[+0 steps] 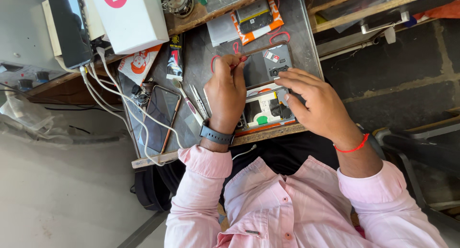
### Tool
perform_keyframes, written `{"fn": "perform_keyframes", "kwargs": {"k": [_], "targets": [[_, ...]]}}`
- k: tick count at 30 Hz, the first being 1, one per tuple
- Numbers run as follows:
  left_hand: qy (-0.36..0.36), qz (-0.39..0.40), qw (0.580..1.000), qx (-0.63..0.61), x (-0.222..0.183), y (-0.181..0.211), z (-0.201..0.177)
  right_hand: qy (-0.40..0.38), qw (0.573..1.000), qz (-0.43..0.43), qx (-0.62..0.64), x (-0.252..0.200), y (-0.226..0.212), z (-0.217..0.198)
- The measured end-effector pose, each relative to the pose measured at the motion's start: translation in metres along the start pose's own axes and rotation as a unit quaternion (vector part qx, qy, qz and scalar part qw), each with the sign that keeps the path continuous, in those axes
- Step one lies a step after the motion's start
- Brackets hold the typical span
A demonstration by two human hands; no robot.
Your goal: The person uses a red screwdriver to manipulate internal components of a disassembled smartphone. They then apply adhesive from a tube to the edges of the phone's back cover and place the cover onto the device chassis.
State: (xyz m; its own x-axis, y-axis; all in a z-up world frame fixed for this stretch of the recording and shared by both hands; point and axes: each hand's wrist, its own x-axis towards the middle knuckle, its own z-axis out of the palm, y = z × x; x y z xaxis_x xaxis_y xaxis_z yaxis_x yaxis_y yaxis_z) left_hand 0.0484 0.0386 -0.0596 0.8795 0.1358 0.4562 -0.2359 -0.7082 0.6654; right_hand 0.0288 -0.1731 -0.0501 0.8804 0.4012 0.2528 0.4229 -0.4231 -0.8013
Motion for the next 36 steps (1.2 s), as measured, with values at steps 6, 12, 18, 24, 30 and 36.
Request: {"fn": "perform_keyframes", "kwargs": {"k": [6, 12, 18, 24, 30, 36], "targets": [[-0.005, 0.023, 0.996, -0.088, -0.004, 0.002, -0.001, -0.004, 1.000, -0.007, -0.006, 0.000, 0.002, 0.001], [0.017, 0.007, 1.000, -0.023, -0.002, 0.000, 0.001, -0.002, 1.000, -0.002, -0.004, 0.000, 0.001, 0.001], [-0.012, -0.010, 0.999, -0.031, -0.003, -0.002, 0.001, -0.005, 1.000, -0.005, -0.010, 0.000, 0.000, 0.001], [-0.010, -0.002, 0.993, -0.121, -0.004, 0.001, 0.002, -0.007, 1.000, -0.007, -0.016, 0.001, 0.000, 0.001], [-0.021, 0.028, 0.998, -0.059, -0.001, 0.003, 0.012, -0.008, 1.000, -0.009, -0.023, 0.001, 0.000, 0.001], [-0.027, 0.050, 0.996, -0.064, 0.001, -0.001, 0.018, -0.007, 1.000, -0.012, -0.026, 0.000, 0.000, 0.002]]}}
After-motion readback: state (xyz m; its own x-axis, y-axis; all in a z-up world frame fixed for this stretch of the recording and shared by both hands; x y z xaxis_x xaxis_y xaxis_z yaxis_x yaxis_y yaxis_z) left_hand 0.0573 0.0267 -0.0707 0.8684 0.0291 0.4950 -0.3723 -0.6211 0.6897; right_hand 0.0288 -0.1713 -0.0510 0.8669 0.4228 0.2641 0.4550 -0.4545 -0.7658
